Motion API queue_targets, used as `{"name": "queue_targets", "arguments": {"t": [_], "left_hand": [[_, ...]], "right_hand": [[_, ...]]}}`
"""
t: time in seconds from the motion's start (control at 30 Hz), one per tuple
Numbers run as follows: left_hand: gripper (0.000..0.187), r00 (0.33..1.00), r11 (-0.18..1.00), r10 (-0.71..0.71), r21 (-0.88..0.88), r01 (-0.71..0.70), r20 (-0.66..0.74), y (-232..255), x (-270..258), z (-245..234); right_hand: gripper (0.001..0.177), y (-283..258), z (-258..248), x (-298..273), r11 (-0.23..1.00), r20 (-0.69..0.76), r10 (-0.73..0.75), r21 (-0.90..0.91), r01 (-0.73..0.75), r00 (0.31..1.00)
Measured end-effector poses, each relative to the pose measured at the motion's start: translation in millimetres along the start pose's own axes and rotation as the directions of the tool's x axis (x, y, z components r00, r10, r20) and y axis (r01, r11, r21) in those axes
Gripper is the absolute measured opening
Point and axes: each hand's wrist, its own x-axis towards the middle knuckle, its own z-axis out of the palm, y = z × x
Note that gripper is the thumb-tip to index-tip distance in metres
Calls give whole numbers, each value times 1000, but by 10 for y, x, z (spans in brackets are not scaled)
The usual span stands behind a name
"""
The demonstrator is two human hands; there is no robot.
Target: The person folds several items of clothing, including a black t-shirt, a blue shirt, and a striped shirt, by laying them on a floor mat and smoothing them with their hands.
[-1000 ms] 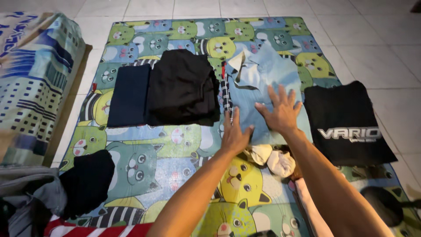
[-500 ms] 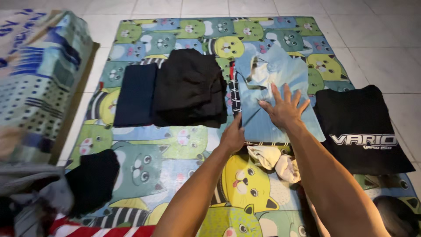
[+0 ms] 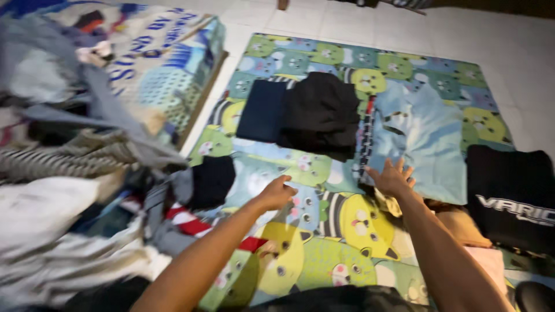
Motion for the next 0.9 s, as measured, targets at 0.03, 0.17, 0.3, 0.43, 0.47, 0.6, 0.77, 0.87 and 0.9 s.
{"name": "queue_targets", "arguments": {"t": [0.03, 0.17, 0.3, 0.43, 0.47, 0.6, 0.77, 0.87, 0.9], "left_hand": [[72, 999, 996, 53, 71, -52, -14, -97, -54, -209], [75, 995, 938, 97, 337, -80, -35, -441, -506, -1025], [71, 990, 763, 126, 644, -53, -68, -778, -1006, -1766], [72, 974, 841, 82, 538, 47, -213, -1369, -1528, -2445], [72, 964, 881, 58, 468, 74, -261, -1537, -1635, -2542], [65, 956, 857, -93, 467, 220, -280, -1996, -1852, -2840], [59, 673, 961, 254, 101, -258, -694, -1605, -1916, -2901], [57, 419, 879, 228, 1, -476, -879, -1126, -2237, -2889], [58, 337, 856, 223, 19, -517, -915, -988, -2351, -2911]], "right_hand": [[87, -125, 9, -125, 999, 22, -33, 0, 33, 999], [77, -767, 48, -505, 916, 121, -270, 338, 216, 955], [64, -1674, 301, -982, 859, 228, -350, 465, 215, 908], [54, -2399, 751, -1217, 767, 220, -570, 487, 417, 792], [52, -2534, 892, -1268, 755, 219, -605, 465, 463, 766], [46, -3226, 1407, -1577, 706, 203, -684, 423, 568, 700], [45, -4196, 1587, -2085, 595, 166, -735, 622, 509, 657], [43, -4703, 1371, -2316, 551, 32, -771, 535, 641, 636], [42, -4866, 1292, -2394, 482, -44, -802, 541, 689, 595]]}}
